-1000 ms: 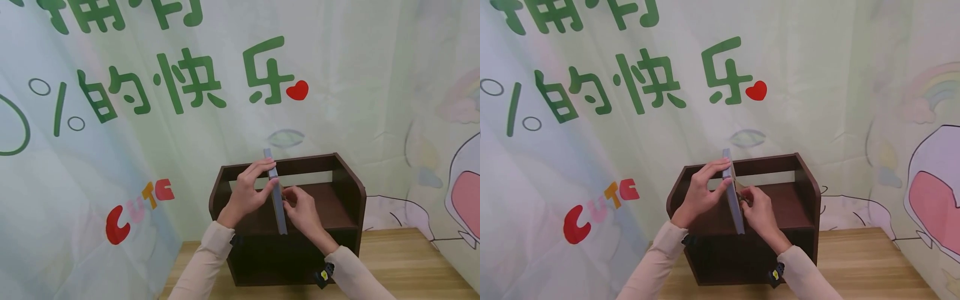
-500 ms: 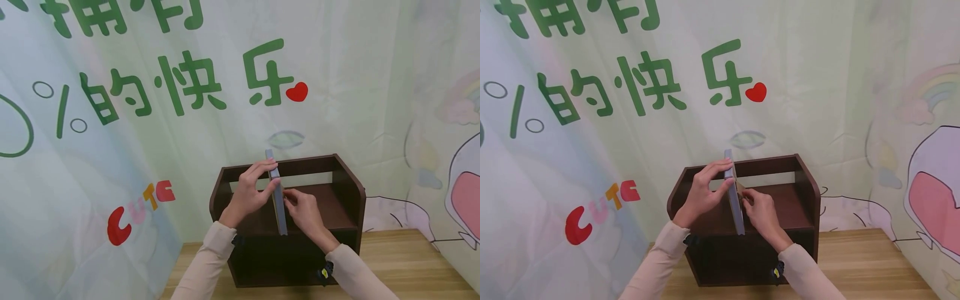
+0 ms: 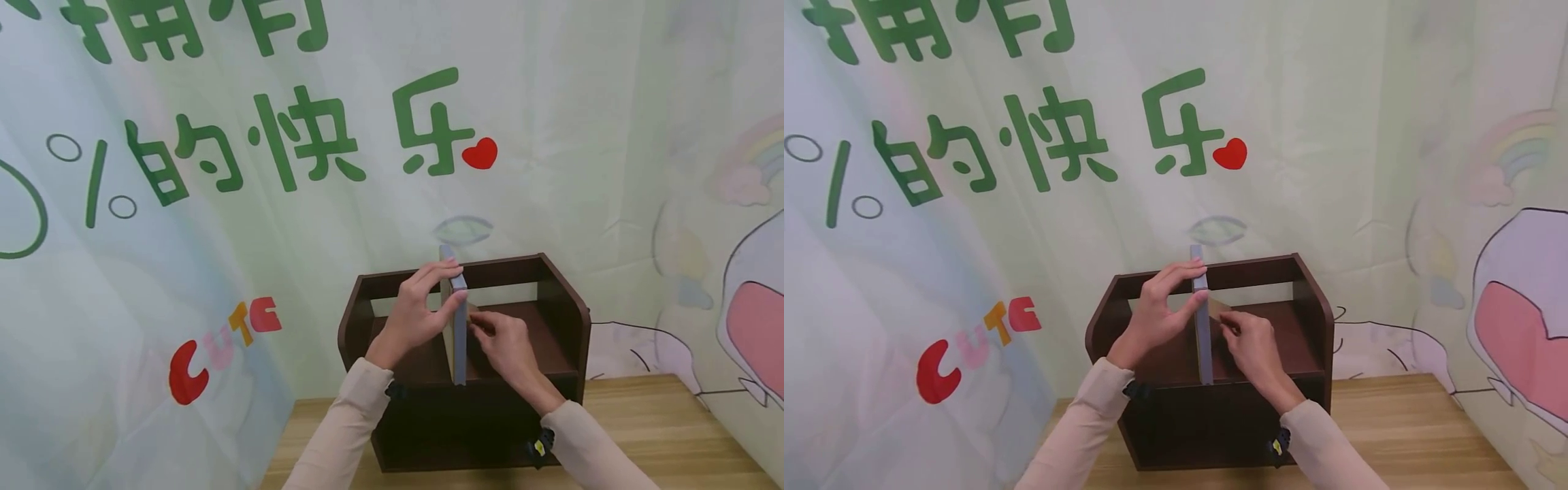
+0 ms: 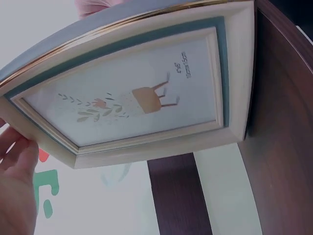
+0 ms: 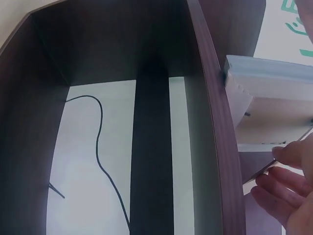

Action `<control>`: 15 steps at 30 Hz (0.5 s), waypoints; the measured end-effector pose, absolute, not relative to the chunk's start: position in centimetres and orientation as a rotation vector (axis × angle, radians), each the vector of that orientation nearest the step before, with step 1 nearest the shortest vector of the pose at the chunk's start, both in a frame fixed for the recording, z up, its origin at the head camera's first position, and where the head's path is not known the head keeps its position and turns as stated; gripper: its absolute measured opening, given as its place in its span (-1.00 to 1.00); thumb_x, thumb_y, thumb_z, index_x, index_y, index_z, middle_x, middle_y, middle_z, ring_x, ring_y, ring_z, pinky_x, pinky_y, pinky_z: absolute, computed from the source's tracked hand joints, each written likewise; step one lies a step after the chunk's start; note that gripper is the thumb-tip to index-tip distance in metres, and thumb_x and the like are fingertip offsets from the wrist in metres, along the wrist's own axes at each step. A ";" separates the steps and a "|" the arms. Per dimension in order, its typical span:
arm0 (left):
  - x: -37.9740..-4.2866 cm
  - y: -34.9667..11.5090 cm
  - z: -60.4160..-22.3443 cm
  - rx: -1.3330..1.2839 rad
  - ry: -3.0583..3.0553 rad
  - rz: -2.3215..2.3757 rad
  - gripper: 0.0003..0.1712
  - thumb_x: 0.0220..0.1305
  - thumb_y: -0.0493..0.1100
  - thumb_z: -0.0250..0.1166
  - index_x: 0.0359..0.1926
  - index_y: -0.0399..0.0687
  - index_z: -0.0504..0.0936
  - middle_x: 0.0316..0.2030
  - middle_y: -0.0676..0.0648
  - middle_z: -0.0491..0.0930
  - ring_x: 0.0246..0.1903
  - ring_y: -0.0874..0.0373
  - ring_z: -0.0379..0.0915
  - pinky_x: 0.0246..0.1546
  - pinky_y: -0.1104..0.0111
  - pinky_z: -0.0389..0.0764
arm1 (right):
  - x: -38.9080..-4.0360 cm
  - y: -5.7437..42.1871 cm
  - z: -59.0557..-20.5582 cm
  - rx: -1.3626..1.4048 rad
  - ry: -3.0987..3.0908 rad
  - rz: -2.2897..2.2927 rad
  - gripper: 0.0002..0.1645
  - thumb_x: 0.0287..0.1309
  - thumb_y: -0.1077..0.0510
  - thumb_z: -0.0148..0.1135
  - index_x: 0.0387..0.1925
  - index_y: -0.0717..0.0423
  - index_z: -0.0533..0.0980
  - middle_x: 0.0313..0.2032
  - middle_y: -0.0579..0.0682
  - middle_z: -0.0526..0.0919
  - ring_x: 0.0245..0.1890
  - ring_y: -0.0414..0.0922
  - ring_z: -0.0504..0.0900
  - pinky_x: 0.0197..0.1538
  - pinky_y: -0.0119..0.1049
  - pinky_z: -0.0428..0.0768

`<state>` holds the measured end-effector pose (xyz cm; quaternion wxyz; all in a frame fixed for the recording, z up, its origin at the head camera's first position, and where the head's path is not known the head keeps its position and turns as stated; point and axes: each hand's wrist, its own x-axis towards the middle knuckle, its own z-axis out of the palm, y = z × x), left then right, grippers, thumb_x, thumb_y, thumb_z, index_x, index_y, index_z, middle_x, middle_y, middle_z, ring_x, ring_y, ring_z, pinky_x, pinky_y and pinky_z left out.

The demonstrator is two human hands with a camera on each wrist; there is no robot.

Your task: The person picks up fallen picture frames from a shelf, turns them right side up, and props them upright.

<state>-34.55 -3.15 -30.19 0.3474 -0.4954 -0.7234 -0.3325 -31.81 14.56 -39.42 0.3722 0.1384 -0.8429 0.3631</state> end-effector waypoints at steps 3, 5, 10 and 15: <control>-34.7 -2.6 -30.3 -1.297 -1.871 -0.858 -0.59 0.32 -0.07 0.31 0.14 -0.08 0.59 0.19 -0.09 0.58 0.28 0.12 0.47 0.31 0.31 0.46 | -31.6 15.1 -39.5 0.345 -2.161 0.930 -0.76 0.10 0.23 0.42 -0.14 0.13 0.71 -0.24 0.07 0.80 -0.29 -0.07 0.79 -0.26 -0.17 0.73; -34.8 -2.2 -30.3 -1.306 -1.869 -0.859 -0.59 0.32 -0.06 0.30 0.14 -0.07 0.59 0.19 -0.08 0.58 0.28 0.12 0.46 0.32 0.32 0.46 | -31.5 15.5 -39.5 0.334 -2.155 0.920 -0.78 0.10 0.23 0.42 -0.16 0.13 0.72 -0.26 0.06 0.81 -0.31 -0.08 0.78 -0.28 -0.18 0.72; -35.0 -1.3 -30.2 -1.323 -1.844 -0.868 -0.60 0.29 -0.07 0.33 0.11 -0.07 0.61 0.16 -0.09 0.60 0.26 0.11 0.49 0.31 0.34 0.47 | -31.3 16.1 -39.7 0.316 -2.148 0.896 -0.80 0.09 0.22 0.43 -0.20 0.13 0.73 -0.29 0.04 0.81 -0.36 -0.11 0.77 -0.30 -0.19 0.72; -35.3 -0.1 -30.1 -1.357 -1.835 -0.867 -0.62 0.28 -0.08 0.35 0.08 -0.09 0.63 0.13 -0.09 0.62 0.25 0.08 0.49 0.32 0.36 0.45 | -31.2 16.7 -39.8 0.299 -2.125 0.851 -0.86 0.08 0.21 0.44 -0.26 0.11 0.74 -0.34 0.02 0.81 -0.39 -0.12 0.76 -0.31 -0.18 0.70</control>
